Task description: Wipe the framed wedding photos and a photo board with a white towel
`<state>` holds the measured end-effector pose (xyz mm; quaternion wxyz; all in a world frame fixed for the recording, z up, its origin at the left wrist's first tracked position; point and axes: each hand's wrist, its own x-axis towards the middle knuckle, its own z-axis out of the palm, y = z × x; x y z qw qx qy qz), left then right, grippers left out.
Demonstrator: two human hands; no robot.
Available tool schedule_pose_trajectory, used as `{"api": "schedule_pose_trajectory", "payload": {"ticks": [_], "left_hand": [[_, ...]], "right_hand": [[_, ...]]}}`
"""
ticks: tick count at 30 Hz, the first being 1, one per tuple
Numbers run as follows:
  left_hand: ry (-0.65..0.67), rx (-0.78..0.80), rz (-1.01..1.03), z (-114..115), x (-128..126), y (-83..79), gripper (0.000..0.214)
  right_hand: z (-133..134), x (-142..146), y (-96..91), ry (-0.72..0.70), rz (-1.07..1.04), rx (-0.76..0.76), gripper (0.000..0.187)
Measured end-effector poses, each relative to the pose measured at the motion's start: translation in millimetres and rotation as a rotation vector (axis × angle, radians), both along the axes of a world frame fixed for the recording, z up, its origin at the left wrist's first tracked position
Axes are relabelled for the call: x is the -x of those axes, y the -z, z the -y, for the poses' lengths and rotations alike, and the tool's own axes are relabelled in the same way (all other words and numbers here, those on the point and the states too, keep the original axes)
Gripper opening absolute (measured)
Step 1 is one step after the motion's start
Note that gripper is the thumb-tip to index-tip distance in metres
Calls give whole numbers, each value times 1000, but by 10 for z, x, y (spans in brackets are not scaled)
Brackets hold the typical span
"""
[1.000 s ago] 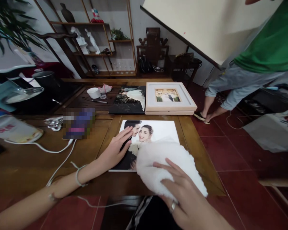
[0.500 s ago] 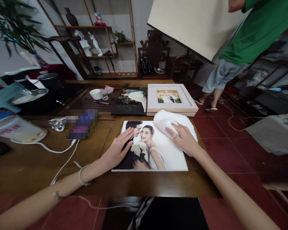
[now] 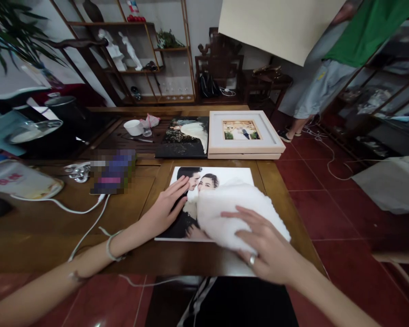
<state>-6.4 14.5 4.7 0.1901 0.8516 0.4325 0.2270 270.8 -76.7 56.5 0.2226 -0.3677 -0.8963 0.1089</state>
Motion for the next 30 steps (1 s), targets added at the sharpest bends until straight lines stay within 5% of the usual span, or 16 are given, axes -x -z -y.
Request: {"api": "schedule_pose_trajectory", "payload": {"ticks": [6,9,12,18,22,30], "left_hand": [[9,18,-45,1,5,-42,44],[-9,16,-19,7,4,-42,43],[-16,20,2,11,2,-29,43],[-38,11,19,9,-13,-6,45],[-25,21,-12,6,-9,-9,45],[16,13,-65,-3,7,-33,44]], "right_hand": [[-754,-182,97,258,-24,53,32],[-887,-179,91,354,-95,80,35],[-695,-110,104,327,-99,81,32],[129,85,76,155,-54,61,18],[260,125,-9,42,-49,100,15],[-643,-61,96,200,-65,121,30]]}}
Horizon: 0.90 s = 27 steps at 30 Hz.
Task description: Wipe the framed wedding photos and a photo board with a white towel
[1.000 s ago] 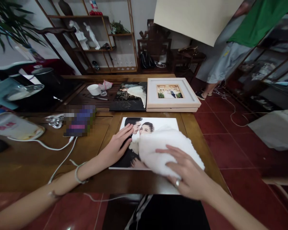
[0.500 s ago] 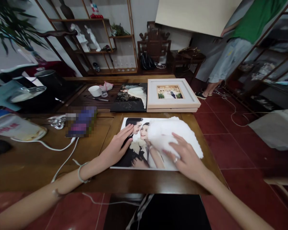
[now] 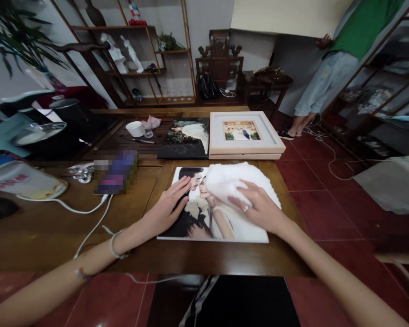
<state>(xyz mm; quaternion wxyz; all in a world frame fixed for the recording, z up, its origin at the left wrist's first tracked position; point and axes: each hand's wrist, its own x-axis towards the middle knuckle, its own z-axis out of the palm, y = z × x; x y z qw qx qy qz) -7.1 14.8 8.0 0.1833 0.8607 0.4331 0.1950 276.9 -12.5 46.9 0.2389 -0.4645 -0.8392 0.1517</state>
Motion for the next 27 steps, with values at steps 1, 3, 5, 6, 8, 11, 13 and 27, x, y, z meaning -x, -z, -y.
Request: {"api": "schedule_pose_trajectory", "payload": {"ticks": [1,3,5,6,8,11,13,27], "left_hand": [[-2,3,1,0,0,-2,44],[-9,2,18,1,0,-5,44],[-17,0,41,2,-2,-6,43],[-21,1,49,3,-5,-8,43],[-29,5,54,6,-12,-12,44],[-43,9,41,11,-22,-12,44],[-50,9,31,12,-24,-4,44],[8,-6,-84,18,-20,-31,45]], "right_hand": [[-116,-13,11,30,-16,-5,32],[-280,-21,17,87,-44,-23,33],[-324,-3,12,115,-51,-47,34],[-294,15,9,109,-46,-62,33],[-136,64,6,66,-23,-94,30],[280,163,3,-16,18,-138,21],[583,233,-14,-84,19,-122,14],[-64,253,-58,-11,37,-50,26]]}}
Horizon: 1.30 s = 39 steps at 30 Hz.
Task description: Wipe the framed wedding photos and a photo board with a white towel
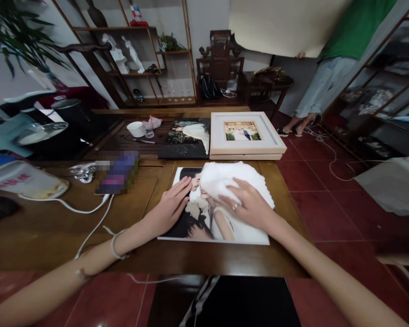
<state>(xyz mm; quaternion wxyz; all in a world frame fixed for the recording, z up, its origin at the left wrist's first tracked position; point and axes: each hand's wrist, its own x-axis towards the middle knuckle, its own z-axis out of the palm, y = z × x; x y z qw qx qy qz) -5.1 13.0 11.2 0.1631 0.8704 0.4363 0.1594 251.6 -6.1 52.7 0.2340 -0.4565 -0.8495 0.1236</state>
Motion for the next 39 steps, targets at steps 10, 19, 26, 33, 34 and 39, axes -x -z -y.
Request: {"api": "schedule_pose_trajectory", "payload": {"ticks": [10,19,26,33,34,39], "left_hand": [[-34,-3,69,-3,-9,30,44],[-32,-1,97,-2,2,40,46],[-20,0,91,-13,7,47,46],[-37,25,85,-11,0,24,45],[-40,24,89,-10,0,28,45],[-36,6,127,-13,9,64,45]], "right_hand": [[206,212,86,59,-32,-72,19],[922,388,-29,-93,-74,-13,15],[96,245,69,65,15,-104,25],[-197,269,66,151,-29,-92,24],[-99,286,70,128,-26,-110,22],[659,402,46,10,-47,-103,15]]}}
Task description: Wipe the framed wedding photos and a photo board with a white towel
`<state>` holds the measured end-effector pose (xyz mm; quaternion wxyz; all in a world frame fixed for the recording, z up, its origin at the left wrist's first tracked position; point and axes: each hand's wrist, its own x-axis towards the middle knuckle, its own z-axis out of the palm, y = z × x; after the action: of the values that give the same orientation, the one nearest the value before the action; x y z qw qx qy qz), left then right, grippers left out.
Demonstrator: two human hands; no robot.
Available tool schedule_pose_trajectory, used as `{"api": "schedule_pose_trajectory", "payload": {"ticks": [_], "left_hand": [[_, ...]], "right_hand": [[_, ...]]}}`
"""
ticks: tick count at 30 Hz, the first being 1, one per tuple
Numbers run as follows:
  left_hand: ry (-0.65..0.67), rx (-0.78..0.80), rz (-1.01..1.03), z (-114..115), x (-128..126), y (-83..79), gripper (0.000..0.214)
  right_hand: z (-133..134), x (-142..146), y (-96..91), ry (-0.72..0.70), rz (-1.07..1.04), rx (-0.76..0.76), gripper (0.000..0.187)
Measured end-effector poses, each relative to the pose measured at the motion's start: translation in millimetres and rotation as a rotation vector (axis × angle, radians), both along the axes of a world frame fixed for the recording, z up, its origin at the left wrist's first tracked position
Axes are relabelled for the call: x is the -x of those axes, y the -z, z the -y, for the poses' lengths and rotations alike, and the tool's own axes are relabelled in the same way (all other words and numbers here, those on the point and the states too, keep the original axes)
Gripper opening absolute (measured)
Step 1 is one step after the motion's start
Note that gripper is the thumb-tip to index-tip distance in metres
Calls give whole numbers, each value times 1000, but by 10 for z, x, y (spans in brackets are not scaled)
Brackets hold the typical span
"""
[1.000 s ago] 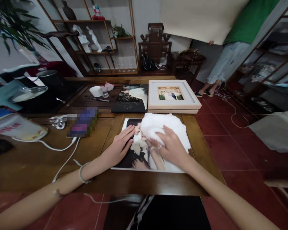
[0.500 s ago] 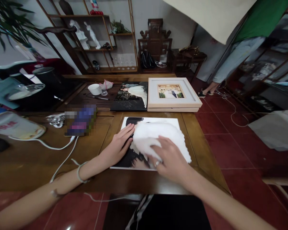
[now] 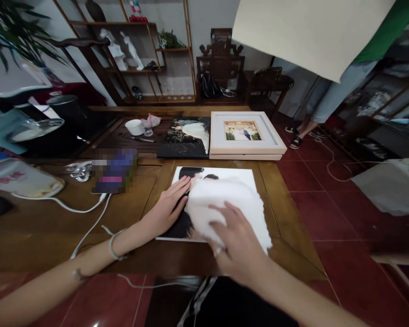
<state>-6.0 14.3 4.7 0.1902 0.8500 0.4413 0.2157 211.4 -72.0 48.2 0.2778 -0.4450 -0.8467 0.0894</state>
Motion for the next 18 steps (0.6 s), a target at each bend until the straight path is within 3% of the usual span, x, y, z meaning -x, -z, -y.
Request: {"api": "schedule_pose_trajectory", "payload": {"ticks": [3,6,12,15,18], "left_hand": [[19,-12,15,-6,15,21,46],[25,-15,13,-10,25,30,46],[16,6,-26,-8,4,-6,45],[15,5,-25,-5,-5,-22,45],[22,-1,-12,-5,-4,-21,45]], "right_hand": [[312,43,-72,-92,-40,54,15],[309,16,-93,-104,-30,53,16],[-388,-114,16,39,68,-66,25],[-801,-109,10,76,57,-21,29],[-1023,-75,-15,104,4,27,28]]}}
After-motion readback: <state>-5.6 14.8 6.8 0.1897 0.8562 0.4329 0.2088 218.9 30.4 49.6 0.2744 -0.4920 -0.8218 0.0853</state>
